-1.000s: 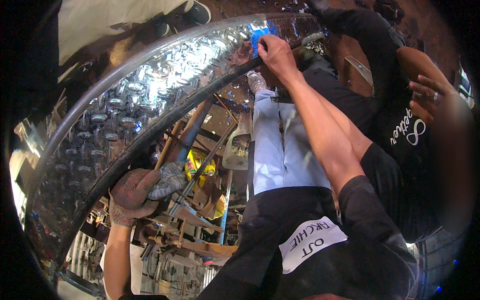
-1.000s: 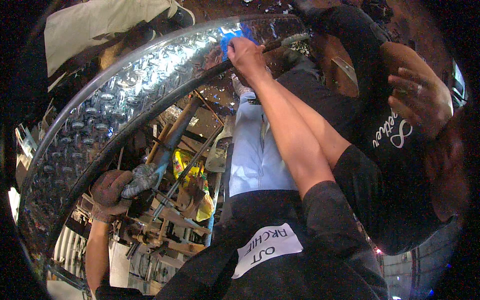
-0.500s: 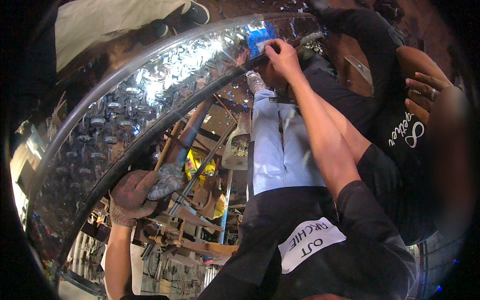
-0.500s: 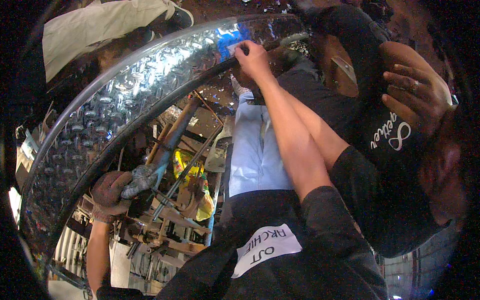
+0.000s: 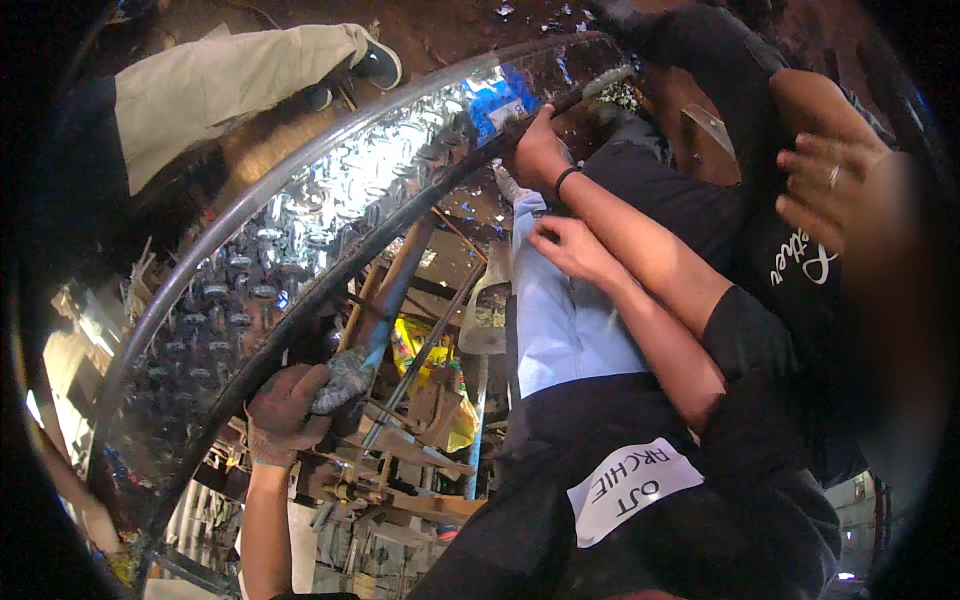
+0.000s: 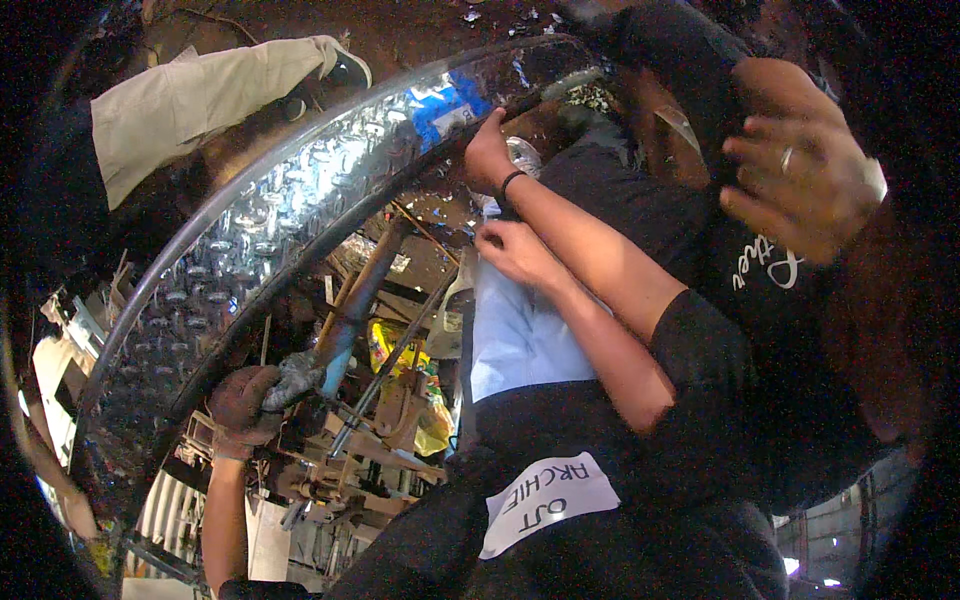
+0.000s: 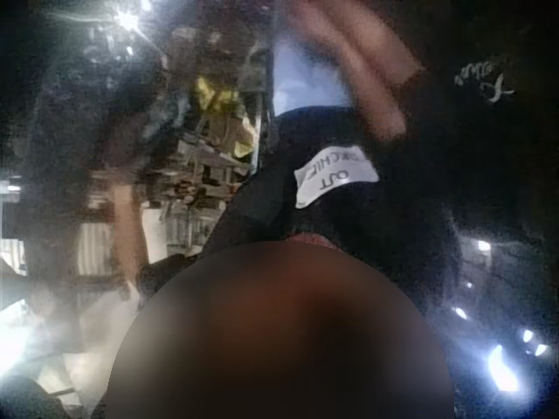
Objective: The person holds a curved metal frame with a diamond plate pattern while another person welds along its edge. The camera wearer maintains the frame's position throughout the process.
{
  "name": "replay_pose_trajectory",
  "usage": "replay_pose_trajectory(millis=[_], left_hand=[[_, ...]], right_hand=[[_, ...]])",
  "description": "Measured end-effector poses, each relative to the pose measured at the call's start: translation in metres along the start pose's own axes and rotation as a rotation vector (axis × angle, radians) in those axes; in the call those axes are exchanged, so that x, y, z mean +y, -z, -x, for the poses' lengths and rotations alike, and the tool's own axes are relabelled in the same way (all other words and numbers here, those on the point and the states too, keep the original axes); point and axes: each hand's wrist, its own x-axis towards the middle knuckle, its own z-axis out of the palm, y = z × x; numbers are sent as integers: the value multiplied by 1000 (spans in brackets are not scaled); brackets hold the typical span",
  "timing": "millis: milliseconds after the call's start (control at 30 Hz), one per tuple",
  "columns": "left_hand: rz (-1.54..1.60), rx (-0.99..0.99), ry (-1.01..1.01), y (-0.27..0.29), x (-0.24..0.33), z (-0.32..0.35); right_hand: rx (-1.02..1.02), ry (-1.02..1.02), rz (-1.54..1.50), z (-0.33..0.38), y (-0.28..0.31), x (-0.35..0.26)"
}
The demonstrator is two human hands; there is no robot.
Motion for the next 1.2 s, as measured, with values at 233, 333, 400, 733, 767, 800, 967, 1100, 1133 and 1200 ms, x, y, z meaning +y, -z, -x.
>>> replay_pose_trajectory(millis=[233, 333, 400, 733, 767, 800, 967, 1100, 1133, 1200], left_hand=[[-66, -1, 53, -1, 10, -6], [-60, 14, 27, 0, 12, -10], [-104, 9, 24, 0, 13, -12], [-113, 27, -9, 0, 14, -14], [-127, 21, -4, 0, 15, -15], [-141, 13, 2, 0, 16, -15], [-158, -1, 17, 1, 17, -14], [-77, 10, 44, -2, 14, -12], [-83, 7, 37, -2, 13, -12], [-85, 11, 15, -3, 13, -13]], right_hand=[[-58, -160, -140, 48, -3, 61], [10, -170, -255, 58, -5, 89], [54, -180, -257, 58, -5, 104], [-19, -205, -254, 46, -19, 102], [-28, -192, -254, 47, -18, 98], [-43, -186, -250, 47, -17, 94], [-56, -102, -196, 46, -8, 63], [24, 157, -39, 42, -8, 20], [54, 231, -17, 38, -10, 7], [138, 400, 39, 28, -18, -21]])
